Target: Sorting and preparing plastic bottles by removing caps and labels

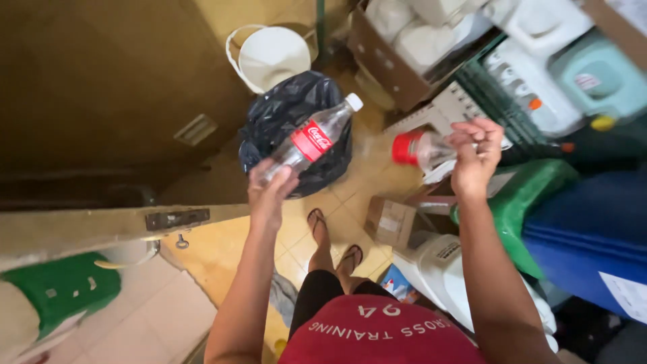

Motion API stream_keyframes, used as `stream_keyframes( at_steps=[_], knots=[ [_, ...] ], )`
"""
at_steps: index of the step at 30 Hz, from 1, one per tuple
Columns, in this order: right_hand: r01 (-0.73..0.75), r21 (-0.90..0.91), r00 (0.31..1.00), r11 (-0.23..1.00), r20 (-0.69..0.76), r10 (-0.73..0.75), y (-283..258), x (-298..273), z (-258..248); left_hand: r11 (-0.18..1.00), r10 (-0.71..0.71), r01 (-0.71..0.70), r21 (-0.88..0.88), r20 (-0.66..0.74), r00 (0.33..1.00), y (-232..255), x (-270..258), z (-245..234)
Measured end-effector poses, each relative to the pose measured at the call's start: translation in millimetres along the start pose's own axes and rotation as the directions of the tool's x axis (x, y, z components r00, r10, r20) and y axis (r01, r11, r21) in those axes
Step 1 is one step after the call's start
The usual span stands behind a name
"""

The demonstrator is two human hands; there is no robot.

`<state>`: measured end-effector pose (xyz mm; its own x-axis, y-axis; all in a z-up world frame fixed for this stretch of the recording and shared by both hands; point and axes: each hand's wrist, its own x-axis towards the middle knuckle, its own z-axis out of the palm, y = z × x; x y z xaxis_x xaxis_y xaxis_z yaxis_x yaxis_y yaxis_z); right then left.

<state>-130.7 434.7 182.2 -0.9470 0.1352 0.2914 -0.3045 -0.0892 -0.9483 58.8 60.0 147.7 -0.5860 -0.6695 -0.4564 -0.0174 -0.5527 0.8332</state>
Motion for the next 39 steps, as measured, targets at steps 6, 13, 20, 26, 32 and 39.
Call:
stream_keyframes(
  at_steps=[6, 13, 20, 26, 32, 39],
  knots=[
    [-0.122, 0.059, 0.854, 0.991, 0.515, 0.075, -86, -2, 49, 0.911, -0.324, 0.400, -0.101, 0.425, 0.845, -34, -38, 18],
    [-0.056, -0.056, 0.818, 0.997, 0.570, 0.078, -159, -1, 92, 0.689, 0.243, -0.481, 0.542, 0.453, 0.858, 43, -115, 68],
    [-0.183, 0.031, 0.729, 0.983, 0.675, 0.115, -191, 0, 106, 0.403, 0.207, -0.807, 0.431, 0.816, 0.539, 72, -137, 106],
    [-0.350, 0.204, 0.618, 0.914, 0.783, 0.062, -167, 4, 90, 0.905, -0.227, 0.395, 0.156, 0.963, 0.142, 70, -128, 101],
    [-0.092, 0.201, 0.728, 0.975, 0.682, -0.072, -187, -2, 75, 0.346, 0.531, -0.935, 0.081, 0.805, 0.267, 116, -152, 95],
    [0.261, 0.304, 0.635, 0.916, 0.661, -0.400, -194, -13, 65, 0.298, 0.630, -0.951, 0.085, 0.730, 0.263, 109, -202, 100]
  ],
)
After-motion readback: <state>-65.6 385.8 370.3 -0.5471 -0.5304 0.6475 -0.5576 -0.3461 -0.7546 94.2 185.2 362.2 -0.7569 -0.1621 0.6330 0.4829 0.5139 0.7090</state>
